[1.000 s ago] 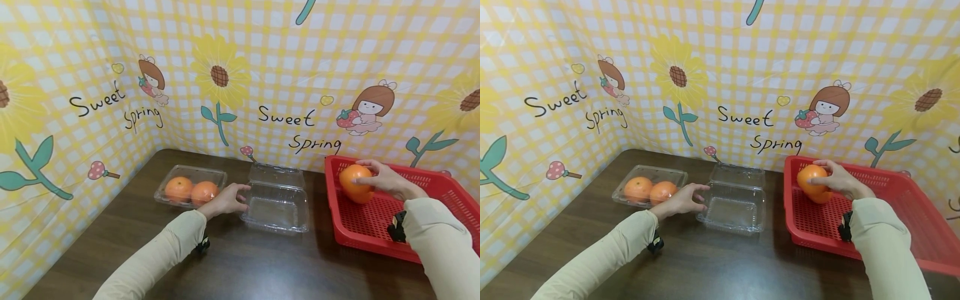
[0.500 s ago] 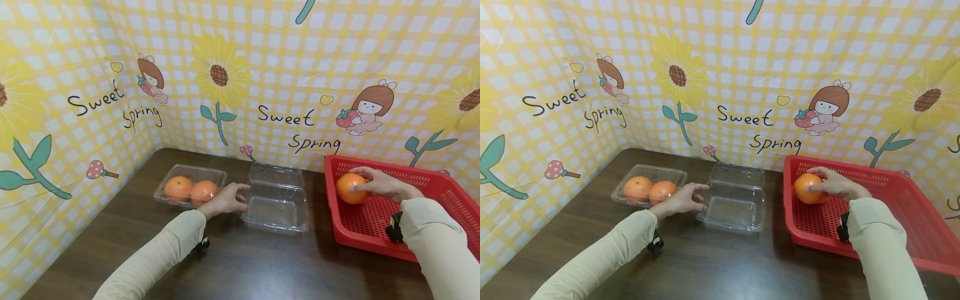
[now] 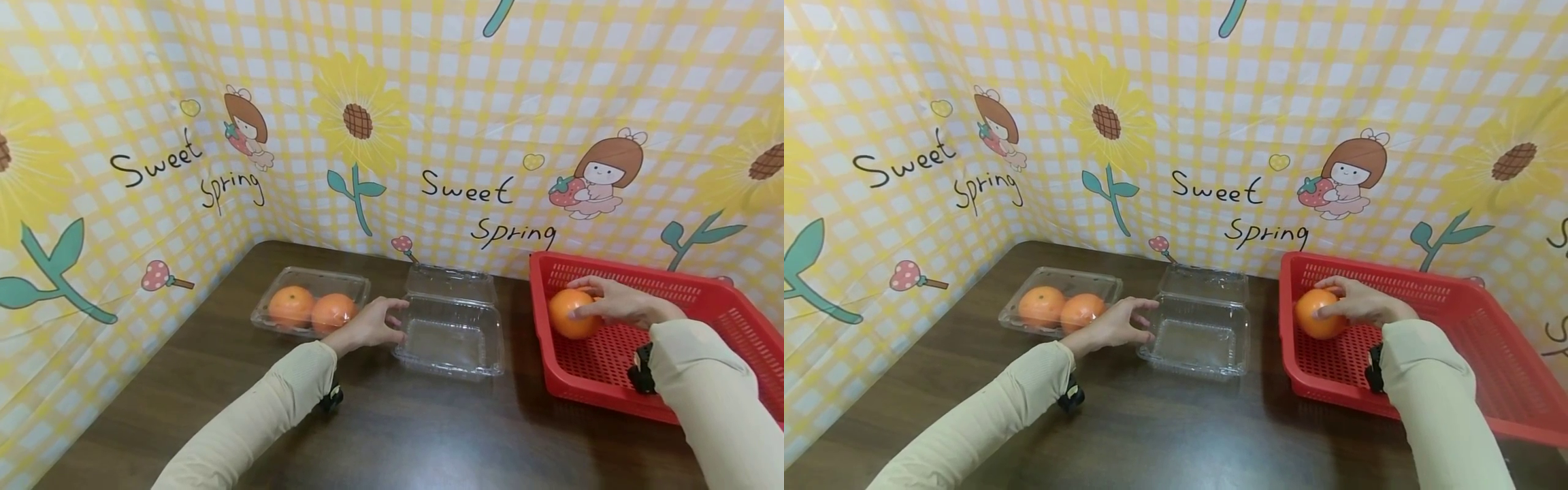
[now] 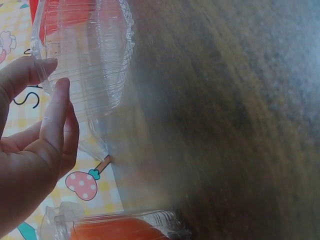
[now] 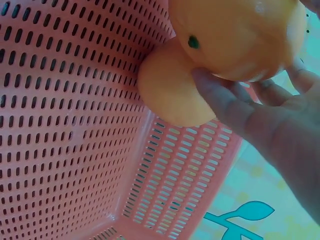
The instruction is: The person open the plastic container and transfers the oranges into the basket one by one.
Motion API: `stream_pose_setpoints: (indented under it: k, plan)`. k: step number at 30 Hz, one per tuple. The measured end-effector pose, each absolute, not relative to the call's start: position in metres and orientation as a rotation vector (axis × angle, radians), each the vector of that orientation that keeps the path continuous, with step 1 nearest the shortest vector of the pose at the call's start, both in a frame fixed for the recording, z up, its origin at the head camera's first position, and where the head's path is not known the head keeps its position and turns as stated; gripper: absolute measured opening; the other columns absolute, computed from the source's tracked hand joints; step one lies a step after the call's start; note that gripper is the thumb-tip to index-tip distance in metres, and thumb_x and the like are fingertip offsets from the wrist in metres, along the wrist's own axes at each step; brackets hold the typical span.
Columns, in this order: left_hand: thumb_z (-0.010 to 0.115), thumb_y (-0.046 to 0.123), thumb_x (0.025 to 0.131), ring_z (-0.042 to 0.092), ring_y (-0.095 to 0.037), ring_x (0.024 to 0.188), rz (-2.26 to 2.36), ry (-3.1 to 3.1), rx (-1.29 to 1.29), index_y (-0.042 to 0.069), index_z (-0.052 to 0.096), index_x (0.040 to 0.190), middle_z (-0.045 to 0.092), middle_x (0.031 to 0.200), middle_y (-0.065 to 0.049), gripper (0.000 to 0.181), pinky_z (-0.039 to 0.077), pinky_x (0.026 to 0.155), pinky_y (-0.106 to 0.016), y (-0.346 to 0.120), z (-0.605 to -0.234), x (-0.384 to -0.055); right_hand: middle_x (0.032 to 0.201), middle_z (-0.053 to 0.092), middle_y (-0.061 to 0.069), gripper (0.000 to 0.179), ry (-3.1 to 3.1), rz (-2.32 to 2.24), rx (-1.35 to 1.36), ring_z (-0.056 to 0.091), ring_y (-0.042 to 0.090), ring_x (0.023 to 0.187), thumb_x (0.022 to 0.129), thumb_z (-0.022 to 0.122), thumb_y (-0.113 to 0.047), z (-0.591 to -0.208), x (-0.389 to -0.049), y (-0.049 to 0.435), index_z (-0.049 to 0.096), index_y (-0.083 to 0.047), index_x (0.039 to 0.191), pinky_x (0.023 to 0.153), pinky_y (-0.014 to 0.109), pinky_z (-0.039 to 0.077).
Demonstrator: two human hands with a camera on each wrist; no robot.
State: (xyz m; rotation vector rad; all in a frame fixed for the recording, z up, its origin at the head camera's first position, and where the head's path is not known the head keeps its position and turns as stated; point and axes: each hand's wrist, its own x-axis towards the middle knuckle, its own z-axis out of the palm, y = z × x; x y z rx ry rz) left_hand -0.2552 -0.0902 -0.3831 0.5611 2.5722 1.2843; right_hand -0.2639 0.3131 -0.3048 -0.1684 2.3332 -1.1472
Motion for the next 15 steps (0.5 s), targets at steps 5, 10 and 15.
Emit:
stream_pose_setpoints:
  k: [5, 10, 15]
  plan:
    - [0.071, 0.000, 0.070, 0.058, -0.022, 0.091, 1.284, 2.569, 0.559, -0.002, 0.046, 0.125, 0.041, 0.123, -0.019, 0.061, 0.049, 0.060, -0.025, -0.090, -0.382, -0.256, 0.132, 0.027, 0.031, 0.069, 2.419, -1.126, -0.119, 0.037, 0.041, 0.112, 0.084, 0.058, -0.033, -0.298, -0.264, 0.312, 0.024, 0.003, 0.132, 0.086, 0.049, 0.040]
    - [0.071, -0.001, 0.069, 0.058, -0.022, 0.090, 1.293, 2.571, 0.543, -0.002, 0.047, 0.125, 0.041, 0.121, -0.020, 0.060, 0.049, 0.059, -0.024, -0.090, -0.383, -0.255, 0.131, 0.029, 0.031, 0.071, 2.508, -1.134, -0.126, 0.033, 0.043, 0.115, 0.084, 0.056, -0.041, -0.290, -0.263, 0.312, 0.026, 0.003, 0.132, 0.089, 0.052, 0.036]
    - [0.071, -0.001, 0.069, 0.058, -0.022, 0.090, 1.286, 2.575, 0.537, -0.002, 0.047, 0.125, 0.041, 0.121, -0.020, 0.061, 0.049, 0.059, -0.024, -0.089, -0.383, -0.256, 0.129, 0.033, 0.028, 0.068, 2.592, -1.148, -0.163, 0.034, 0.041, 0.115, 0.086, 0.053, -0.043, -0.285, -0.261, 0.308, 0.029, 0.002, 0.131, 0.090, 0.053, 0.035]
